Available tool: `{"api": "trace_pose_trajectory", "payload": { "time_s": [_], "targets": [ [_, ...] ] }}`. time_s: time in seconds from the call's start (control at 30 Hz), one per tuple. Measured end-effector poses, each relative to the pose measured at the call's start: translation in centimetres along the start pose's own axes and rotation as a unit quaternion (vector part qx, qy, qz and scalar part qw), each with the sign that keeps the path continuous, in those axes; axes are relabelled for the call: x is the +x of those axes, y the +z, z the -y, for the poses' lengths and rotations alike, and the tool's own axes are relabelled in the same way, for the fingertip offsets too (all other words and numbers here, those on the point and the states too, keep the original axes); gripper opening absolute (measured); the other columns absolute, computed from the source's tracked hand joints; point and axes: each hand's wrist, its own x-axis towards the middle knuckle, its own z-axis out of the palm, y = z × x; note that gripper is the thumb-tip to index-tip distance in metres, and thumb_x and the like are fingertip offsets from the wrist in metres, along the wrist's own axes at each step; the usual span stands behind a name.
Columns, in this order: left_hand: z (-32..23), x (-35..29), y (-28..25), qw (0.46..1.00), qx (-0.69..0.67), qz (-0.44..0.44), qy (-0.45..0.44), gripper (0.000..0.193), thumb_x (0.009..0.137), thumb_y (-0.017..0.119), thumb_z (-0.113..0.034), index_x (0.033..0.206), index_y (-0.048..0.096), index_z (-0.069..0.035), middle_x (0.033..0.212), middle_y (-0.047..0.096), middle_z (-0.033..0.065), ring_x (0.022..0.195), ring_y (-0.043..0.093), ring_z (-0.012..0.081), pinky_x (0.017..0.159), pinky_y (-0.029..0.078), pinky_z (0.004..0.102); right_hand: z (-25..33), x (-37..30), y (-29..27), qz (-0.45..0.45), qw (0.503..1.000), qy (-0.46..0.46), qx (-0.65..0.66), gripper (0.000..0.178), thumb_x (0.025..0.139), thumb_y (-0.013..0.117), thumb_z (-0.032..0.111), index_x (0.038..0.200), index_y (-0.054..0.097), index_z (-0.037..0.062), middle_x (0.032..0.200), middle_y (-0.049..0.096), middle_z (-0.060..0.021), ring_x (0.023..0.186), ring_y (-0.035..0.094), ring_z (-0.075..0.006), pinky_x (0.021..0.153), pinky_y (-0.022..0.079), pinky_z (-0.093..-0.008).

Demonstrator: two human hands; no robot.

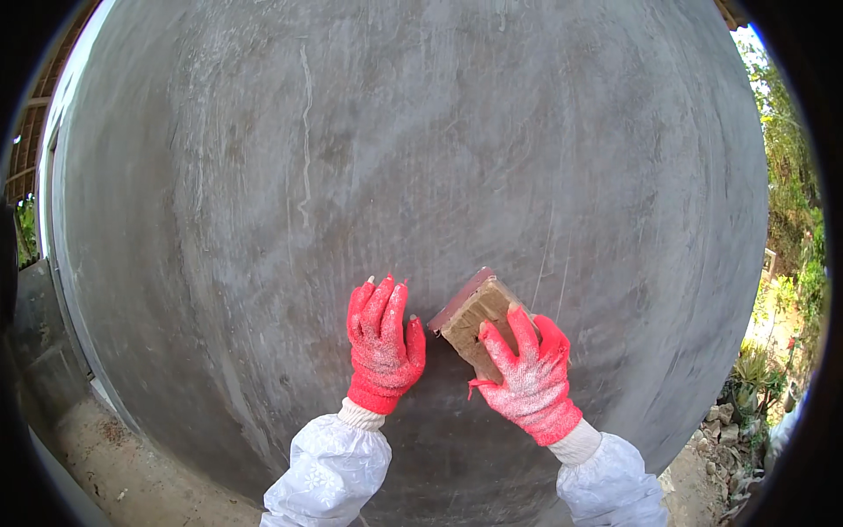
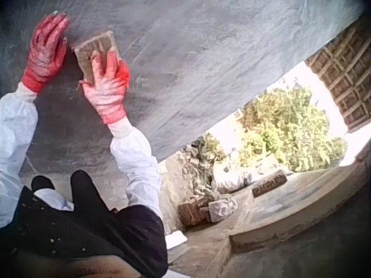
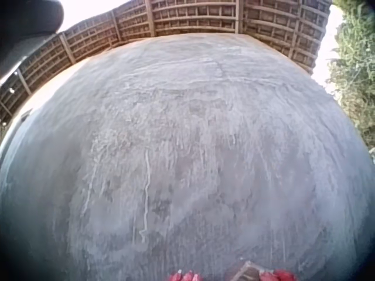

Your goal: The person sands the surface of a concrete wall using a sanding block.

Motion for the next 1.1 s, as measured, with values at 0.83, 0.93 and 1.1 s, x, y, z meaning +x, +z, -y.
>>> {"api": "trace_pose_trajectory", "payload": {
  "time_s": [0.83, 0.93, 1.1],
  "targets": [
    [-6.1, 8.0, -0.4, 0.988, -0.096, 0.037, -0.118, 0.086, 0.077, 0.081, -0.017, 0.148, 0.036, 0.000, 0.154, 0.030, 0.0283, 0.144, 0.029, 0.0450, 0.116, 0.029, 0.0524, 0.5, 17.3, -2.7, -0.047, 0.987, 0.141, 0.061, 0.066, 0.080, 0.077, 0.029, 0.141, 0.056, 0.0170, 0.152, 0.040, -0.0104, 0.117, 0.054, -0.0355, 0.099, 0.049, -0.0452],
    [-6.8, 1.4, 1.6, 0.998, -0.013, 0.042, -0.043, 0.082, 0.081, 0.075, -0.033, 0.146, 0.038, 0.001, 0.148, 0.035, 0.0281, 0.145, 0.026, 0.0483, 0.115, 0.025, 0.0614, 2.6, 10.8, -1.9, 0.016, 0.991, 0.098, 0.094, 0.055, 0.087, 0.069, 0.026, 0.140, 0.057, 0.0183, 0.153, 0.039, -0.0108, 0.111, 0.057, -0.0328, 0.093, 0.051, -0.0432],
    [-7.8, 0.8, 2.2, 0.973, 0.186, 0.107, -0.085, 0.076, 0.083, 0.067, -0.040, 0.144, 0.043, -0.002, 0.150, 0.038, 0.0196, 0.141, 0.028, 0.0490, 0.109, 0.032, 0.0619, 3.2, 7.5, -2.2, 0.032, 0.980, 0.093, 0.175, 0.050, 0.087, 0.068, 0.016, 0.136, 0.060, 0.0121, 0.149, 0.044, -0.0149, 0.118, 0.057, -0.0354, 0.096, 0.051, -0.0431]
  ]
}}
